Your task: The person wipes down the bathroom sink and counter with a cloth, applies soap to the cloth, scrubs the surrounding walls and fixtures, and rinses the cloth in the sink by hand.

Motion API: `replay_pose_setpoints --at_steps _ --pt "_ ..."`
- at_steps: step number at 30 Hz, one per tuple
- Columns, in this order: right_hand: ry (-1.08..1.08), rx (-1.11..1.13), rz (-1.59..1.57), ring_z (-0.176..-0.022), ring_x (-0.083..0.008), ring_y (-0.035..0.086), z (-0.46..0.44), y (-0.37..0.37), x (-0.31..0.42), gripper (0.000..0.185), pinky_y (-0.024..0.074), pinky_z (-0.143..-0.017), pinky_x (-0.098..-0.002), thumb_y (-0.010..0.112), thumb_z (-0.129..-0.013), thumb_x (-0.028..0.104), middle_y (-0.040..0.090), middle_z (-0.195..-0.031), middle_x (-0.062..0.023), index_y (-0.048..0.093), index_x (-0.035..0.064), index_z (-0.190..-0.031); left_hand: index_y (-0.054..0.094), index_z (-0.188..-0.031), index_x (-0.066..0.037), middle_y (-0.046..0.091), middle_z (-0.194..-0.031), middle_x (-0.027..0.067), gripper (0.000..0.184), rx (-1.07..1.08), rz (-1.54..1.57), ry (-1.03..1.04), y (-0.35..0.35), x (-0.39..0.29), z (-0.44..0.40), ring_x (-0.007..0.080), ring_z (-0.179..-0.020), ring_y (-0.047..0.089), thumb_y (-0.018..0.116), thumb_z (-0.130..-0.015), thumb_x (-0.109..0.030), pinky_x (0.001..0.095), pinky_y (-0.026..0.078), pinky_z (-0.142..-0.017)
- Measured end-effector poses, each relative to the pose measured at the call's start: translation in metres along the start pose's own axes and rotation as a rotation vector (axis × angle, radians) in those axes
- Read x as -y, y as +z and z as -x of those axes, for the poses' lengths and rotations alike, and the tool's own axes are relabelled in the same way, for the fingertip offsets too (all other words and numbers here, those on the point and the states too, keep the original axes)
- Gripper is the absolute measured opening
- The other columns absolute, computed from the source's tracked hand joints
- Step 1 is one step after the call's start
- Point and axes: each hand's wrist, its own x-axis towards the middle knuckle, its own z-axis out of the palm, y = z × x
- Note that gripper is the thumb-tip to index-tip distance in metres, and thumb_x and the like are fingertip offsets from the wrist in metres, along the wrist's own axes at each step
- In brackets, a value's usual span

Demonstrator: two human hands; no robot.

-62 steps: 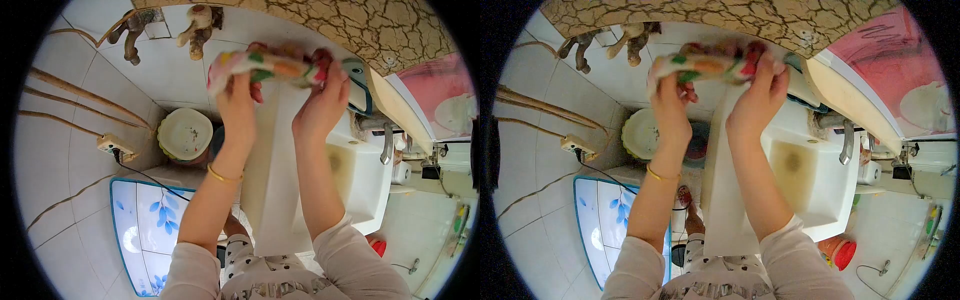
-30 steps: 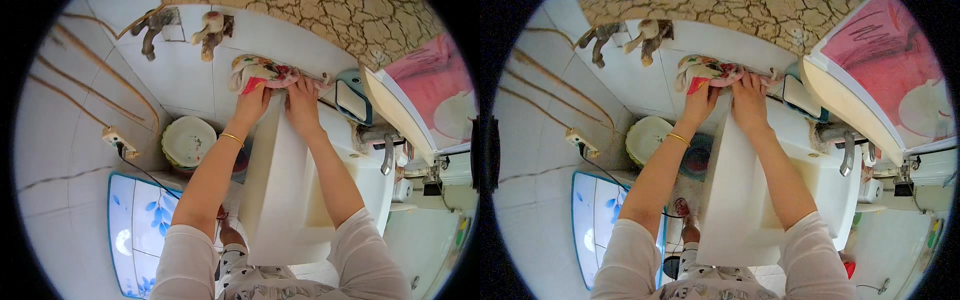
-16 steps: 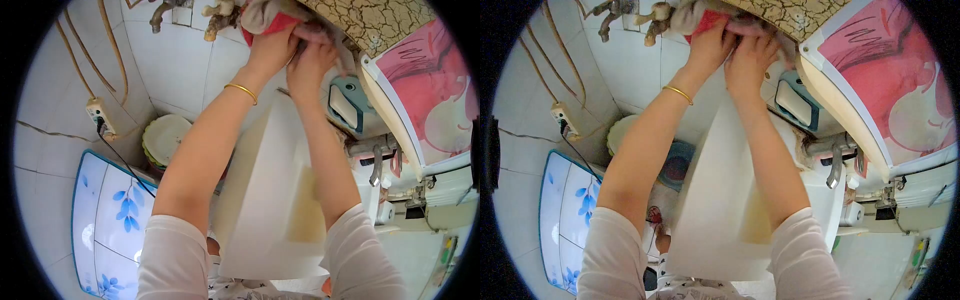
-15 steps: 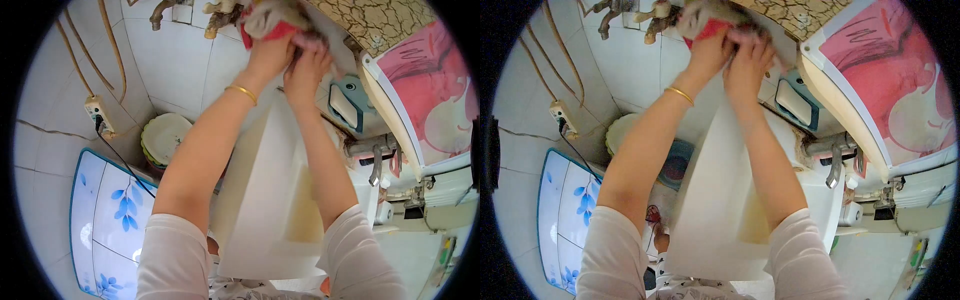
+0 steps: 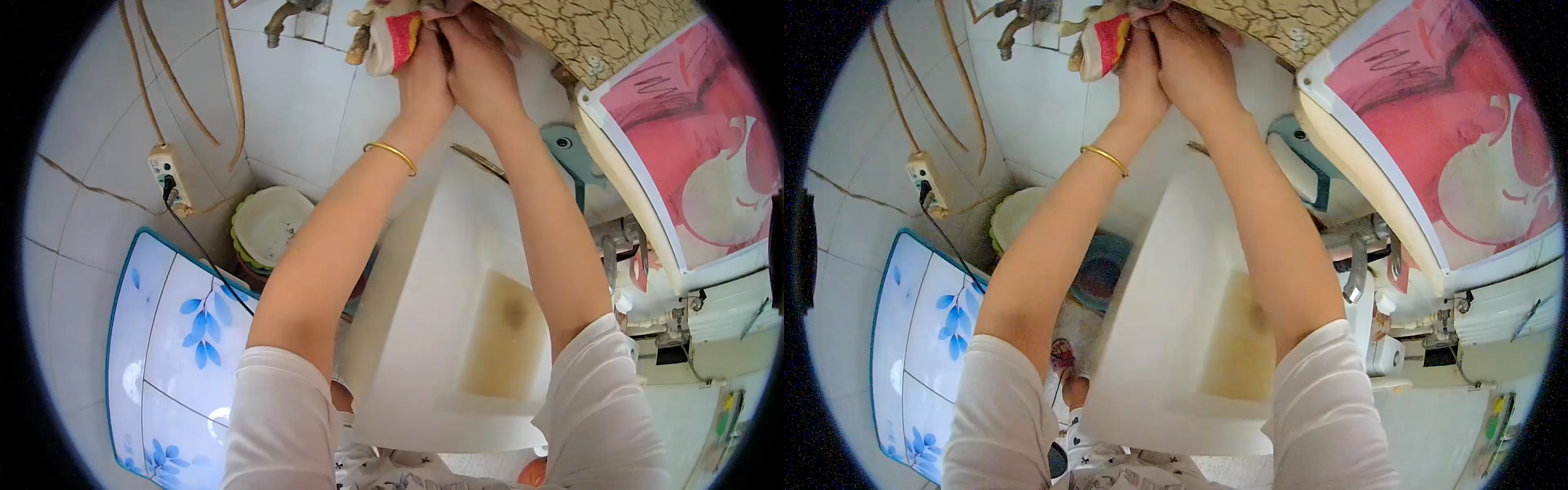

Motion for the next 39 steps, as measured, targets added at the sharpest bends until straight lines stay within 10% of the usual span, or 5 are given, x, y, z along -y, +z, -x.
replay_pose_setpoints --at_steps 12,20,23,28,39 --pt "0.239 0.149 0.224 -0.133 -0.0428 0.031 0.093 -0.036 -0.026 0.053 0.0318 -0.108 -0.0487 0.057 -0.078 -0.001 0.037 -0.142 -0.0220 0.047 0.0018 -0.130 0.059 -0.121 -0.010 0.058 -0.122 0.0147 0.031 0.100 -0.009 0.206 0.035 -0.026 0.040 0.0343 -0.114 0.052 0.053 -0.090 -0.013 0.0414 0.042 -0.097" --pt "0.194 0.086 0.493 -0.101 -0.0391 0.059 0.137 -0.101 -0.065 0.037 0.0453 -0.090 -0.0497 0.058 -0.083 0.020 0.063 -0.110 -0.0186 0.061 0.0065 -0.117 0.060 -0.115 -0.012 0.058 -0.117 0.0143 0.042 0.039 0.031 0.412 0.065 -0.044 0.061 0.0387 -0.109 0.051 0.066 -0.074 -0.006 0.0492 0.042 -0.089" --pt "0.481 0.201 0.474 -0.103 -0.0393 0.058 0.152 -0.119 -0.067 0.034 0.0452 -0.090 -0.0495 0.058 -0.084 0.020 0.062 -0.110 -0.0194 0.062 0.0060 -0.115 0.057 -0.119 -0.012 0.058 -0.120 0.0142 0.041 0.167 0.039 0.369 0.073 -0.037 0.063 0.0367 -0.112 0.052 0.064 -0.079 -0.012 0.0463 0.043 -0.092" --pt "0.265 0.057 0.503 -0.104 -0.0378 0.057 0.143 -0.100 -0.058 0.036 0.0456 -0.089 -0.0467 0.057 -0.081 0.012 0.060 -0.113 -0.0186 0.060 0.0069 -0.117 0.053 -0.126 -0.012 0.058 -0.124 0.0128 0.039 0.489 -0.002 0.387 0.055 -0.001 0.037 0.0315 -0.115 0.054 0.058 -0.090 -0.026 0.0397 0.044 -0.098" --pt "0.259 0.185 0.130 -0.113 -0.0299 0.052 0.100 0.019 -0.002 0.035 0.0453 -0.093 -0.0405 0.058 -0.071 -0.004 0.057 -0.111 -0.0107 0.058 0.0026 -0.106 0.060 -0.117 -0.011 0.060 -0.114 0.0155 0.040 0.356 -0.388 0.366 -0.042 0.068 0.058 0.0354 -0.111 0.054 0.066 -0.078 -0.005 0.0442 0.043 -0.096"
